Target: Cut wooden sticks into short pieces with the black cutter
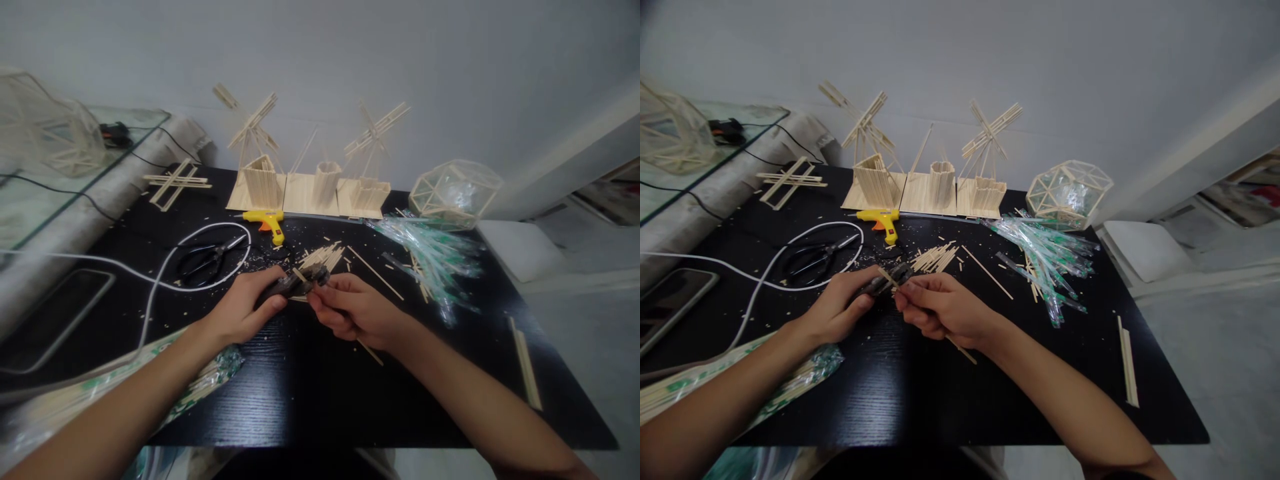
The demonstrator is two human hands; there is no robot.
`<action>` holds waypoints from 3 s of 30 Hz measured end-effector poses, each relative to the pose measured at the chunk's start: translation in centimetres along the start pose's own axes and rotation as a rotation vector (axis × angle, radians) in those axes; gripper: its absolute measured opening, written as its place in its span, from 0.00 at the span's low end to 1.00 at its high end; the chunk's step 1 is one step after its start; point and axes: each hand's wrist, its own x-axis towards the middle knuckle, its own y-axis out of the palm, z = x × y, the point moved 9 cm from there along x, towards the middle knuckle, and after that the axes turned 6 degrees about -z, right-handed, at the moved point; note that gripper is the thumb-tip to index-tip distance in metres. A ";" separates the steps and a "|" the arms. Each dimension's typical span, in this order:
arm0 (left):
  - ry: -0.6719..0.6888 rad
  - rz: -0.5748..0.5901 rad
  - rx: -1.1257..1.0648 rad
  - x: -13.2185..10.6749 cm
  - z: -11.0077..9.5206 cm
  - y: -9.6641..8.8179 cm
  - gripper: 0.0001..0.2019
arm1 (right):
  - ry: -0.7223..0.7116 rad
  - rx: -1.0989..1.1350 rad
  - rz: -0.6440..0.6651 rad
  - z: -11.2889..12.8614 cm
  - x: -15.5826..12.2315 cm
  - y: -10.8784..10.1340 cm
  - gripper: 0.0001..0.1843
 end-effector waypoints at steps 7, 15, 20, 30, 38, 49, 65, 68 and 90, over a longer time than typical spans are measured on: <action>-0.073 0.014 0.057 0.0 0.3 0.3 0.23 | -0.017 0.025 -0.040 0.3 0.1 -0.5 0.17; -0.129 0.009 0.079 -0.2 0.9 0.4 0.22 | -0.018 0.046 -0.070 0.6 0.4 -0.6 0.17; -0.166 0.020 0.083 -0.2 1.3 0.6 0.23 | -0.022 0.031 -0.087 0.7 0.5 -0.8 0.18; -0.226 0.049 -0.053 0.0 1.3 1.0 0.26 | -0.392 -0.340 -0.266 5.0 -0.7 -2.4 0.31; -0.255 0.142 -0.150 -0.7 1.4 2.3 0.27 | -0.299 -0.238 -0.023 4.3 -0.1 -1.4 0.24; -0.276 0.131 -0.167 -0.7 1.4 2.3 0.29 | -0.240 -0.129 -0.040 3.5 0.3 -1.6 0.25; -0.290 0.073 -0.070 -0.2 1.8 1.6 0.27 | -0.352 -0.172 -0.098 5.8 -0.7 -2.4 0.29; -0.352 0.022 -0.062 -0.2 2.5 1.2 0.28 | -0.370 -0.206 -0.161 6.7 -1.1 -3.3 0.32; -0.668 -0.197 -0.586 -1.2 5.6 1.5 0.32 | -0.064 -0.659 -0.593 4.8 0.6 -12.7 0.29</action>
